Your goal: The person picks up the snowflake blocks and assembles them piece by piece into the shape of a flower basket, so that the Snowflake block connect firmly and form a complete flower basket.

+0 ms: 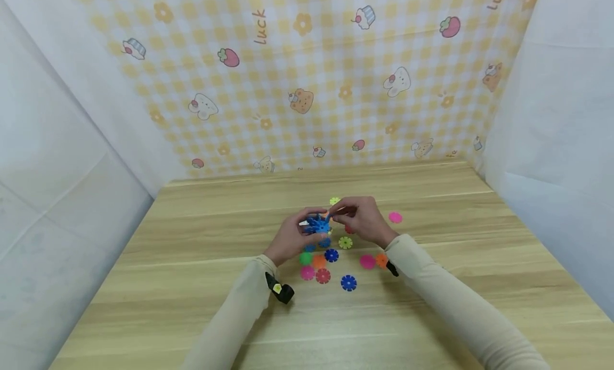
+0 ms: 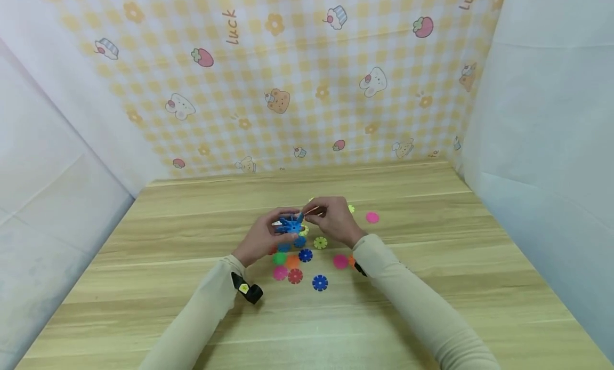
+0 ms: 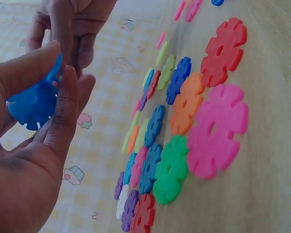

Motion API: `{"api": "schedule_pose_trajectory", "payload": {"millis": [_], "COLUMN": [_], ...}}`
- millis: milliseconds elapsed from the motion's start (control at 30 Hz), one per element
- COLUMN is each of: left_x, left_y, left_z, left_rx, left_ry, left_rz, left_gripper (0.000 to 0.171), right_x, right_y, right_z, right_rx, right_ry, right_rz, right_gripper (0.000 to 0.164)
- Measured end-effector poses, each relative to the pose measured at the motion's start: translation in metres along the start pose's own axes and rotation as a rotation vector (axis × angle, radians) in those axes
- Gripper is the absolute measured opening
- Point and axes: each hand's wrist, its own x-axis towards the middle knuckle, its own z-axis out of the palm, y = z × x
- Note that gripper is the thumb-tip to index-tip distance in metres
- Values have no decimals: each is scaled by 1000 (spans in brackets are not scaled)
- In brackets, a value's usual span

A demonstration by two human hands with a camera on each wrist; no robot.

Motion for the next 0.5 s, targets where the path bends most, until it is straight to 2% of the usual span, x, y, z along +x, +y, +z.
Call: {"api": "schedule_pose_trajectory", "payload": {"millis": [100,267,333,500], "left_x": [-1,-2,-2,-1], "left_y": [-1,-2,-2,-2], "left_z": [-3,-6,-7,-6], "left_rx": [-5,-32,-33,-26], "left_ry": [60,133,143,128], "left_rz": [-20,-40,-37,0], "left_gripper": [51,46,44,47], "right_x": [-1,4,6,14], "right_y": [1,5,2,0], "right_z": [0,9,15,29], "right_rx": [-59,-264,-313,-443], "right_ry": [-63,-290,-354,-403], "right_rz": [40,-5,9,96], "right_gripper": [11,11,14,25]}}
